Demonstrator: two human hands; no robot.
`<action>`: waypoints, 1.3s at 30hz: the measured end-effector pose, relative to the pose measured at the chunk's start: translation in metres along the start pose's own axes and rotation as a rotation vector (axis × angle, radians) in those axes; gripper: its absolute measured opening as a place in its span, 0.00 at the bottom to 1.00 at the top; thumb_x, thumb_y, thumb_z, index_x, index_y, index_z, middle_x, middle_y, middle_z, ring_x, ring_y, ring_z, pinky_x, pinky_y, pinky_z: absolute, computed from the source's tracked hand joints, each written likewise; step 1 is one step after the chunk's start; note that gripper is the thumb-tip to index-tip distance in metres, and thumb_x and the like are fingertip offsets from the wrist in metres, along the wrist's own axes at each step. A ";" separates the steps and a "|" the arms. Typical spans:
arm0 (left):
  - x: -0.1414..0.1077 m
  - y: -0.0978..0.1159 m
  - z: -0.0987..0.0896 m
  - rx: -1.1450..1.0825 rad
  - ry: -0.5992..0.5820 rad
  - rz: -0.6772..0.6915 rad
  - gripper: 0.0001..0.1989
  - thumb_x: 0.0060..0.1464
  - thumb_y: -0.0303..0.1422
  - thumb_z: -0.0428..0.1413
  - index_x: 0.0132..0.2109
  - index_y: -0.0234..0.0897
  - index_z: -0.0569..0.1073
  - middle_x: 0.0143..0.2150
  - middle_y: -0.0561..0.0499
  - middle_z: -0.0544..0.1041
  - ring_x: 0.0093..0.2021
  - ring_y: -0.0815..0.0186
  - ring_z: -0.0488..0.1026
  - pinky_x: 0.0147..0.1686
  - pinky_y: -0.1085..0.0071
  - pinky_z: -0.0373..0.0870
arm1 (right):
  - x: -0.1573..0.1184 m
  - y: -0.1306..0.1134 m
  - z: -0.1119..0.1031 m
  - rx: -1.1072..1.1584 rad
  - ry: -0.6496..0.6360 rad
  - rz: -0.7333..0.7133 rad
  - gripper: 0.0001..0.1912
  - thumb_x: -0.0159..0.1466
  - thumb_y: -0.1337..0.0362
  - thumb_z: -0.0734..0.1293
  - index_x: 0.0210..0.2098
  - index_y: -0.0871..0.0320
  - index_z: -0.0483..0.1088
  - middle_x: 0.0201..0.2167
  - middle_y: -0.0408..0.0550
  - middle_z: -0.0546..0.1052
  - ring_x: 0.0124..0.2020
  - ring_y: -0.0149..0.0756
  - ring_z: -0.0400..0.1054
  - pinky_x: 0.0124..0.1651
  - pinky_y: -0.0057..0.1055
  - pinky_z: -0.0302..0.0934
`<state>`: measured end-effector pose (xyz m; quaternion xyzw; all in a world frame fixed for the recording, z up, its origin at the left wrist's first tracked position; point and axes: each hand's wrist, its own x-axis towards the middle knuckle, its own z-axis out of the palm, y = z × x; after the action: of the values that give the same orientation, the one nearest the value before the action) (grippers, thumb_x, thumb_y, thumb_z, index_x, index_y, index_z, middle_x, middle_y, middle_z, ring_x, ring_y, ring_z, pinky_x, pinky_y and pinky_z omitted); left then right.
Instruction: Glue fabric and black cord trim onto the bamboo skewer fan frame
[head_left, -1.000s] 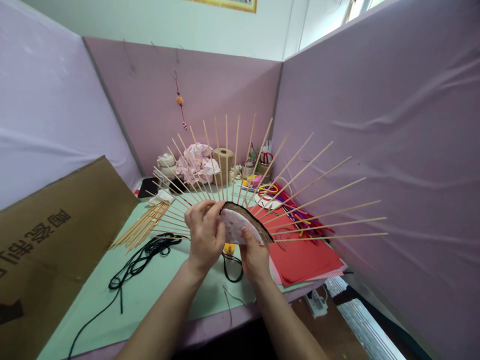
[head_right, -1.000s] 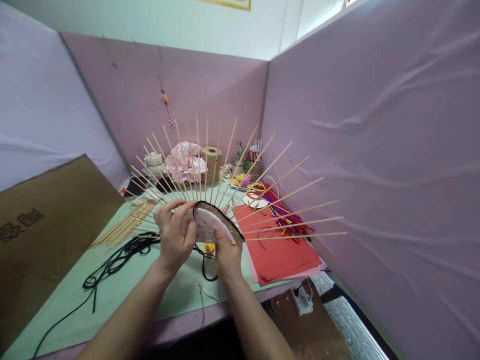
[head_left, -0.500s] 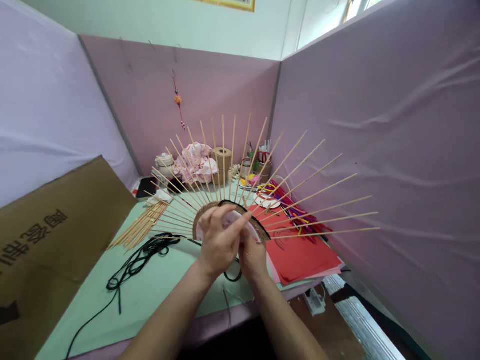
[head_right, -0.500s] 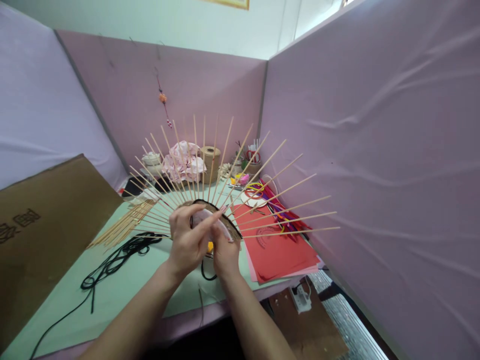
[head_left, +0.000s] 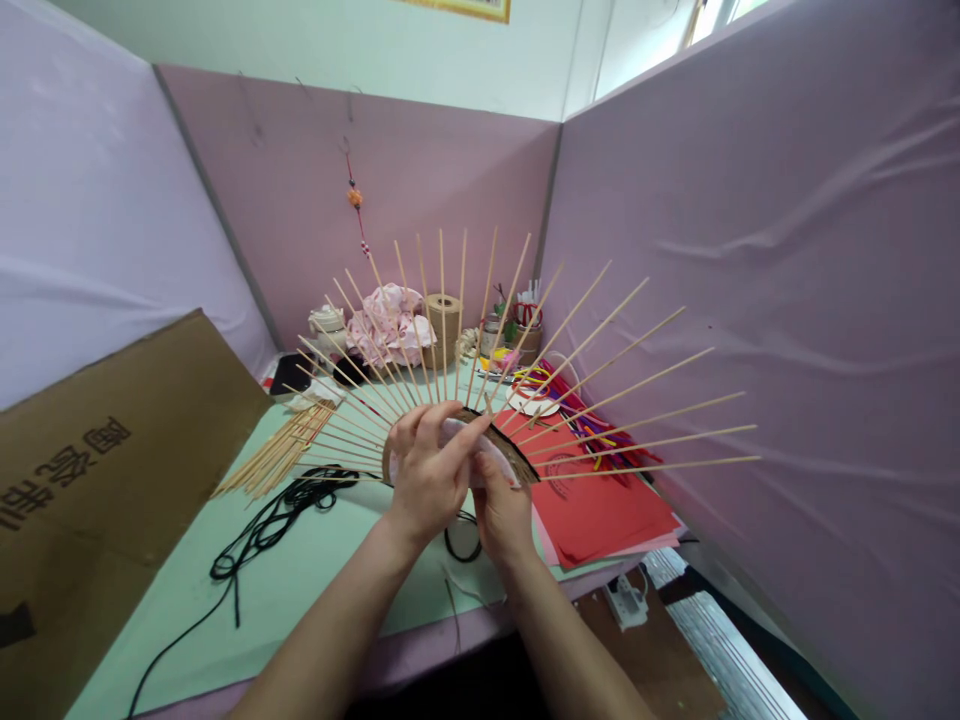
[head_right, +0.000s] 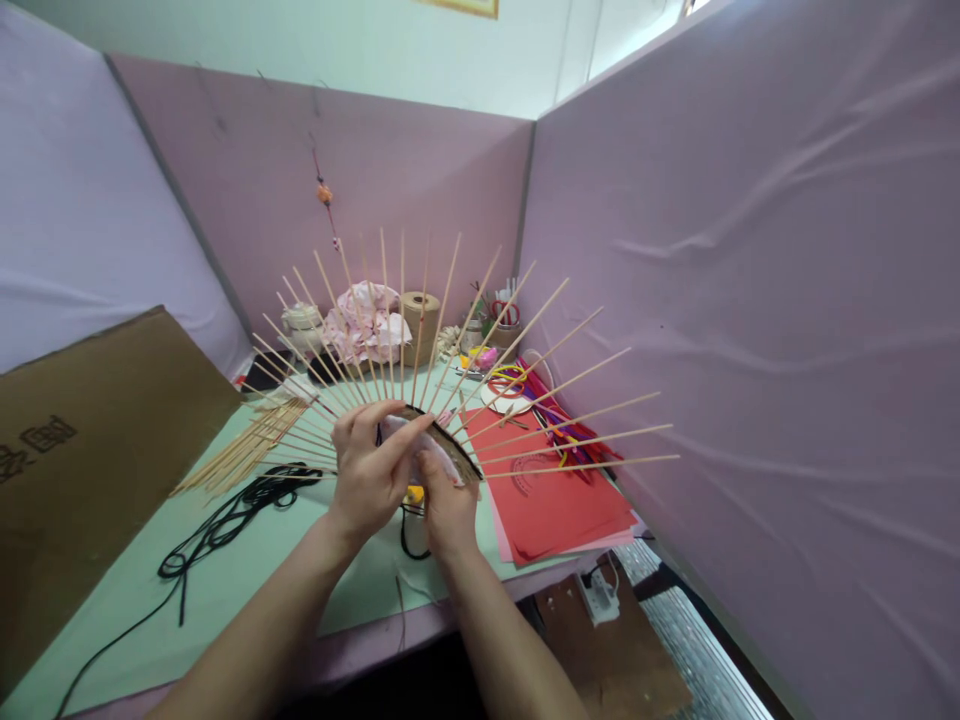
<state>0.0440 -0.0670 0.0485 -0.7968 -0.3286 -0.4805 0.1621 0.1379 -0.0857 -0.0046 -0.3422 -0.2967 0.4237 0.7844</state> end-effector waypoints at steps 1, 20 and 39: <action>0.000 0.000 0.001 0.006 -0.001 -0.012 0.22 0.55 0.27 0.54 0.55 0.49 0.75 0.53 0.44 0.70 0.54 0.53 0.62 0.55 0.54 0.58 | 0.000 0.000 0.000 0.012 0.005 0.006 0.24 0.55 0.56 0.72 0.49 0.58 0.74 0.50 0.52 0.78 0.51 0.44 0.72 0.57 0.44 0.65; 0.007 -0.002 -0.003 0.019 -0.036 -0.041 0.20 0.55 0.28 0.54 0.54 0.44 0.73 0.54 0.43 0.71 0.55 0.53 0.62 0.55 0.54 0.57 | 0.000 -0.007 0.009 0.158 0.011 0.080 0.20 0.51 0.60 0.74 0.44 0.56 0.76 0.46 0.48 0.80 0.48 0.43 0.74 0.57 0.45 0.66; -0.015 -0.016 0.021 -1.593 0.235 -1.268 0.14 0.46 0.33 0.66 0.39 0.37 0.71 0.37 0.52 0.75 0.35 0.70 0.72 0.30 0.75 0.68 | 0.046 -0.028 0.007 0.370 0.011 0.121 0.23 0.48 0.52 0.77 0.41 0.55 0.74 0.41 0.46 0.81 0.44 0.41 0.75 0.51 0.45 0.70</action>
<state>0.0418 -0.0484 0.0248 -0.3007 -0.2568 -0.6314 -0.6671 0.1672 -0.0547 0.0293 -0.2118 -0.1882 0.5156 0.8086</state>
